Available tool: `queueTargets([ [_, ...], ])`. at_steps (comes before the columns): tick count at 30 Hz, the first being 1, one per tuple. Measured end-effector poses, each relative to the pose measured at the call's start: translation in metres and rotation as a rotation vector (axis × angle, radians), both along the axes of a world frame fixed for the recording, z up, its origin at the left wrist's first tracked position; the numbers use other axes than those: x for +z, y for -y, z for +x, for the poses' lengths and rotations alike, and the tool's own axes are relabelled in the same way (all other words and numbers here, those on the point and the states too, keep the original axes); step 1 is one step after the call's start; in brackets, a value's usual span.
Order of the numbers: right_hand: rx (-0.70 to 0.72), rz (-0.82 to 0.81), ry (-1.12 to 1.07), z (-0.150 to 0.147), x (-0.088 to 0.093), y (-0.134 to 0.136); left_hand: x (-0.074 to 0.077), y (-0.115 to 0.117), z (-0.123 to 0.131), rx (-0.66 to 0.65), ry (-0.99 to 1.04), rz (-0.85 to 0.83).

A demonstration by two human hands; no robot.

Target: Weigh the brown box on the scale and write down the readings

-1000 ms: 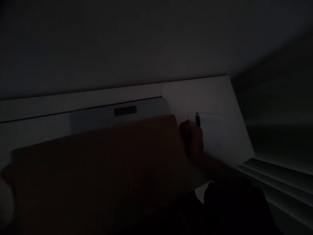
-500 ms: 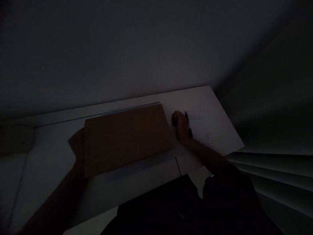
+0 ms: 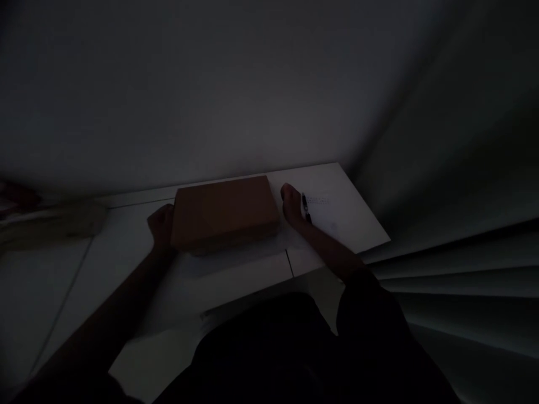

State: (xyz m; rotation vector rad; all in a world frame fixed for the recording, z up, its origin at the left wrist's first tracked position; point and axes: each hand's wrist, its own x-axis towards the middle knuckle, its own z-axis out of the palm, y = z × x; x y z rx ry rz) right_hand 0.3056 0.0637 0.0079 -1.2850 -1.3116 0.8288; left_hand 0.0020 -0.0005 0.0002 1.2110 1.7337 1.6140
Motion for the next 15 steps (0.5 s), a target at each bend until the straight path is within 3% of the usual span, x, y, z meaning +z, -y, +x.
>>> queueTargets([
  [8,0.099,0.171,0.095,0.001,0.005,-0.005,0.014,0.018,-0.021,0.004,-0.116,0.185],
  [15,0.281,0.046,-0.062,0.003,0.01,-0.003,0.012,0.053,-0.003,-0.053,0.087,0.215],
])
